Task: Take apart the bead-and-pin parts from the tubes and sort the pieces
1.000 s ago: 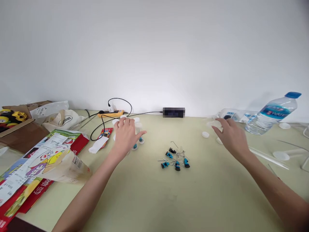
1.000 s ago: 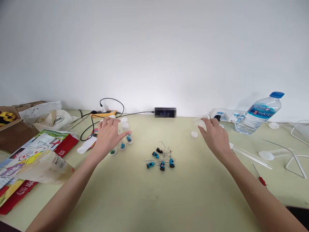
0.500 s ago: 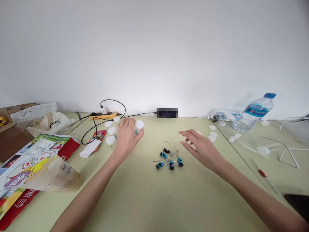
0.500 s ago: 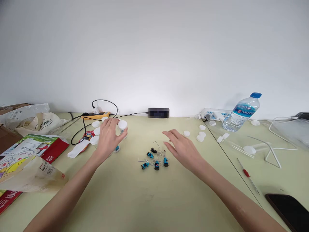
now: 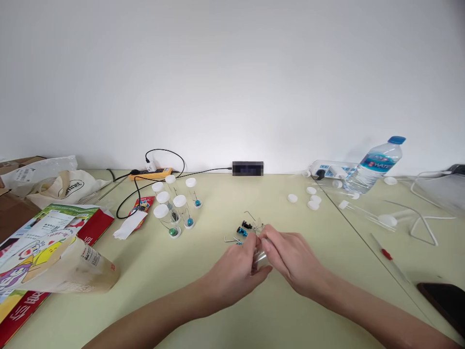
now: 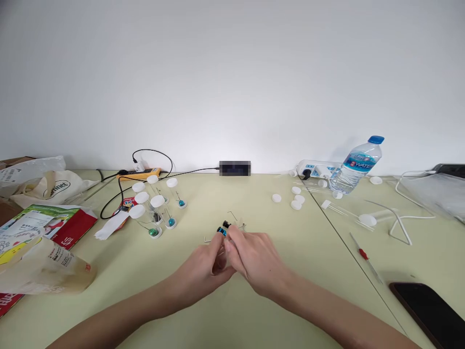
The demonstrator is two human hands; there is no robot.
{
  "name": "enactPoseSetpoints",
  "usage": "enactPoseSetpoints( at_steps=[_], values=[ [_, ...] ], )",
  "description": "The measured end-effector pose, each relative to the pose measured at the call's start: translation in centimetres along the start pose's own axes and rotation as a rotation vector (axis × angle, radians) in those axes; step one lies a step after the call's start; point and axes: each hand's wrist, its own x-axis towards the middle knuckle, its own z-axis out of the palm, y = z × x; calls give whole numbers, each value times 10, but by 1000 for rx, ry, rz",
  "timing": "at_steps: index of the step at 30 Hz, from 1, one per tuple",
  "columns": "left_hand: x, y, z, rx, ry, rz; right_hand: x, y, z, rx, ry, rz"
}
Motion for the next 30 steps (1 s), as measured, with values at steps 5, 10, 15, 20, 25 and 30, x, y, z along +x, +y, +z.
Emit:
enactPoseSetpoints(
  at_steps=[5,10,15,20,25,30],
  values=[
    [2,-12,-15,-402,-150,-95,18,40,-32,-53,243,163],
    [4,-21,-27,-427,-83,-109,42,100,-52,-523,289,437],
    [6,-24,-28,-361,-86,-139,73,80,-31,-559,212,272],
    [4,-25,-28,-322,-33,-110,152,4,16,-282,123,-318],
    [6,-28,-33,-290,105,-7,222,-20,46,-339,-53,-439],
    [8,-25,-55,-117,355,75,201,-3,34,-364,38,-322]
  ],
)
